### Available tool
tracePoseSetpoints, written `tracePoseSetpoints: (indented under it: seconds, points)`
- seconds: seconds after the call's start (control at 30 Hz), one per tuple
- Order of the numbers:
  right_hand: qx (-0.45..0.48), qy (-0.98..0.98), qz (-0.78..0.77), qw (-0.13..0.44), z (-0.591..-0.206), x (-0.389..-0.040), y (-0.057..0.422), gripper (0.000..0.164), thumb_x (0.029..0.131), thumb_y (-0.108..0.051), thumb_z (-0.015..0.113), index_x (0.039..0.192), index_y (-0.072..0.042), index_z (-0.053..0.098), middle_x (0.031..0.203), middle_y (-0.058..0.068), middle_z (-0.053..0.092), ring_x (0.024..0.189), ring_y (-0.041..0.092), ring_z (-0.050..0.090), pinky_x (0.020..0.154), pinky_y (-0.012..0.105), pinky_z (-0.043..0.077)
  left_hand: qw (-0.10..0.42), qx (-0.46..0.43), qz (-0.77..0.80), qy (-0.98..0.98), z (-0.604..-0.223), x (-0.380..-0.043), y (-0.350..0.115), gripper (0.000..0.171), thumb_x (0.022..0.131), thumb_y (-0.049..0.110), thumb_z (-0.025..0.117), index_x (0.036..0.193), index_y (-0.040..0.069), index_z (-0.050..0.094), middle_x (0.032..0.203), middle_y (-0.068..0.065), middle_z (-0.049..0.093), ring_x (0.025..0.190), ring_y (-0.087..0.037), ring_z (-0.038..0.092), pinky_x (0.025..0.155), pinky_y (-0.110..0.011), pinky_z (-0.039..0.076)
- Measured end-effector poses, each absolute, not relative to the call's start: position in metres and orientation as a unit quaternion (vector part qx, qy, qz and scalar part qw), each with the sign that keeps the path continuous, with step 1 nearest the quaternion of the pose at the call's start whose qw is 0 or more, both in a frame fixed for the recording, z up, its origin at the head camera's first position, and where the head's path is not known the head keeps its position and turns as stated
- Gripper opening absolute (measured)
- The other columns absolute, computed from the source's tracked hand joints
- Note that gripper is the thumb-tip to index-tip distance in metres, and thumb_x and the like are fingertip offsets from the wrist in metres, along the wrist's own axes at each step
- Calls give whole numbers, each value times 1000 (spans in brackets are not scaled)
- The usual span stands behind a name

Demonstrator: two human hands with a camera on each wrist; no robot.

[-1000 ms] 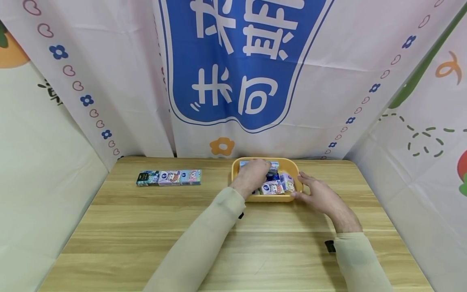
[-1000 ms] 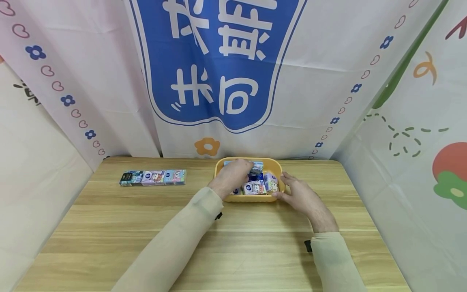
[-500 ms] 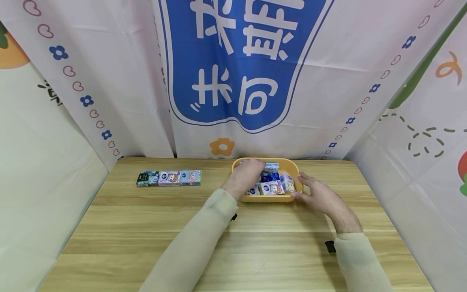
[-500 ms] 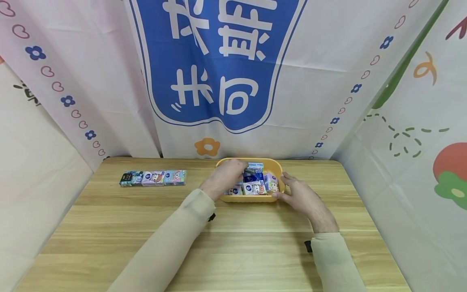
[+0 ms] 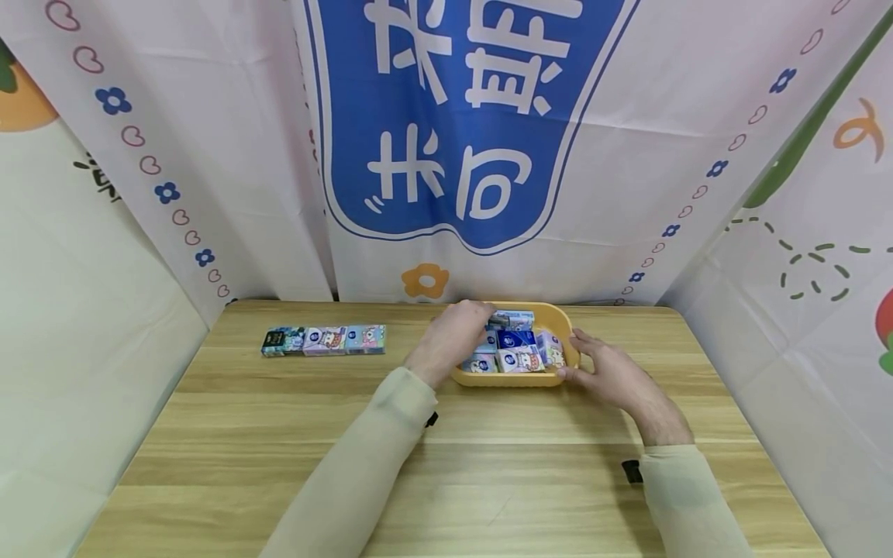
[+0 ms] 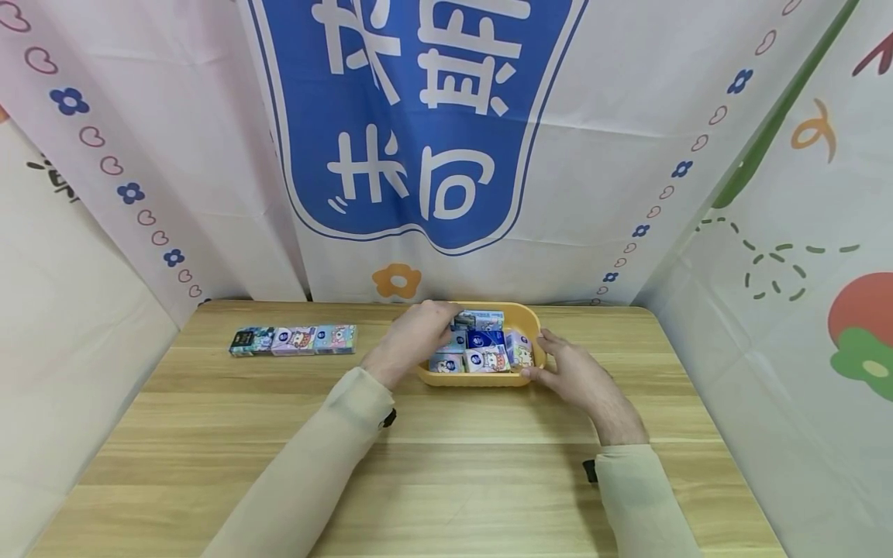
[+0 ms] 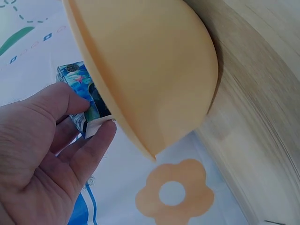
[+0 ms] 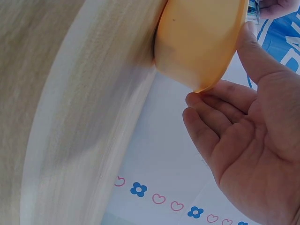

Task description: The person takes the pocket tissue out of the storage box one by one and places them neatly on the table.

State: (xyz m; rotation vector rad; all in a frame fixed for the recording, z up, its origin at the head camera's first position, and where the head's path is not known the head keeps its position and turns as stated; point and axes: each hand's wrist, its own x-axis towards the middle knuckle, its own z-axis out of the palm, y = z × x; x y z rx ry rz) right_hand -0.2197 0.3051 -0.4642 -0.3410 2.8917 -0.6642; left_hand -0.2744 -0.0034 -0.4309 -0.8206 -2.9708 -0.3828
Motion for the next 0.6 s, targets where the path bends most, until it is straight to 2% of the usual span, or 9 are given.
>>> tracePoseSetpoints:
  seconds: [0.3, 0.6]
  points:
    - [-116, 965, -221, 78, -464, -220, 305, 83, 113, -46, 78, 173, 4, 49, 189, 28, 35, 173, 60, 37, 142, 77, 33, 34, -256, -152, -954, -428, -271, -22, 38, 112, 11, 80, 150, 9, 75, 143, -11, 84, 129, -30, 83, 114, -43, 71]
    - [-122, 965, -219, 72, -464, -220, 305, 83, 113, -45, 79, 173, 5, 49, 188, 29, 36, 172, 60, 38, 142, 76, 33, 37, -224, -187, -956, -422, -264, -41, 44, 114, 5, 74, 158, 11, 71, 152, -11, 81, 136, -31, 81, 119, -45, 69]
